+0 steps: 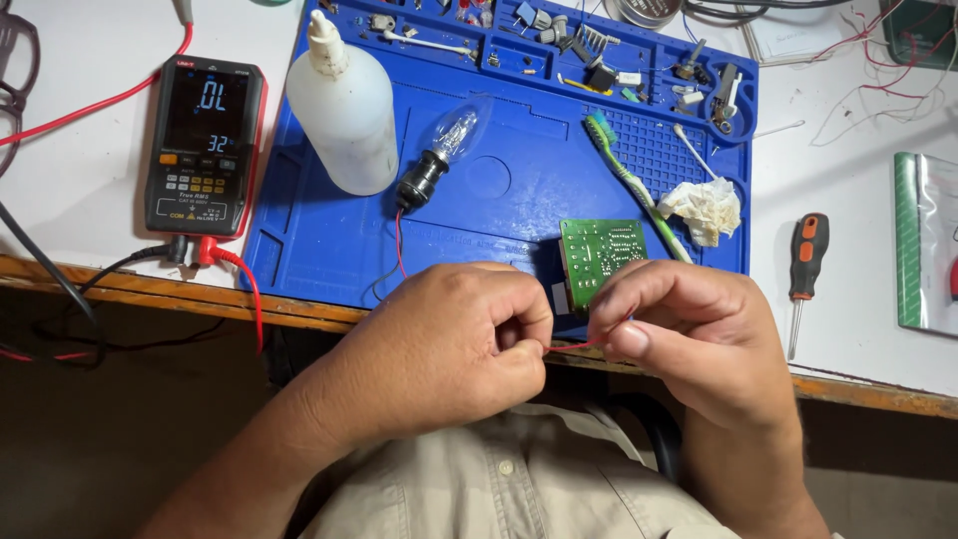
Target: Soldering a wire onto a printed circuit board at a repair bench
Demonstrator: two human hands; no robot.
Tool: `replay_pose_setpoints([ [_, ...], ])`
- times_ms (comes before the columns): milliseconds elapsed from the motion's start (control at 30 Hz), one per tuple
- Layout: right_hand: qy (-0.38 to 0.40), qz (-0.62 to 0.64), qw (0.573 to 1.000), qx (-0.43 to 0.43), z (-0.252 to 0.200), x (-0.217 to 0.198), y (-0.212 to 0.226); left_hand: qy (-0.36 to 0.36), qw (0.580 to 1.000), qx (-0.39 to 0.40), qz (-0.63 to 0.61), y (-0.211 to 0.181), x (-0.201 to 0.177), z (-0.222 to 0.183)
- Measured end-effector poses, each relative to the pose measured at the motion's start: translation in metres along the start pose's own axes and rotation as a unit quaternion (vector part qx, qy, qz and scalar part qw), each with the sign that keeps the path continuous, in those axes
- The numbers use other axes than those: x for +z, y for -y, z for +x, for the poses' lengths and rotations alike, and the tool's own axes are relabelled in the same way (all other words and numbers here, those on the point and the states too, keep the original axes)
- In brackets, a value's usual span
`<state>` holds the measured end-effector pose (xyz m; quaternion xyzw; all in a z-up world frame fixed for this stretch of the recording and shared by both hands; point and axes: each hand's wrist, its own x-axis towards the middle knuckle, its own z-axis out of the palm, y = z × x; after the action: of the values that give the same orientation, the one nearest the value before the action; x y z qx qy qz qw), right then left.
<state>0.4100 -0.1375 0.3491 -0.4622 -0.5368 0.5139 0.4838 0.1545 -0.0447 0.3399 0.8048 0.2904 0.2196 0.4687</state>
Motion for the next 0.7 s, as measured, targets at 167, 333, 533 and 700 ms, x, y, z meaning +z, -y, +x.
replay_pose_setpoints([
  [167,-0.049,-0.064,0.997,0.005,-0.003,0.008,-0.003,-0.022,0.998,-0.039,0.048,-0.02,-0.001,-0.007],
  [333,-0.126,-0.17,0.977,-0.03,-0.008,0.032,-0.002,-0.191,0.974,0.082,-0.085,-0.03,0.018,-0.012],
  [533,-0.099,-0.291,0.941,-0.14,-0.011,0.039,-0.004,-0.167,0.981,0.049,-0.089,-0.023,0.024,-0.013],
  [700,-0.089,-0.339,0.918,-0.185,-0.024,0.027,-0.001,-0.116,0.991,0.023,-0.065,-0.02,0.023,-0.013],
])
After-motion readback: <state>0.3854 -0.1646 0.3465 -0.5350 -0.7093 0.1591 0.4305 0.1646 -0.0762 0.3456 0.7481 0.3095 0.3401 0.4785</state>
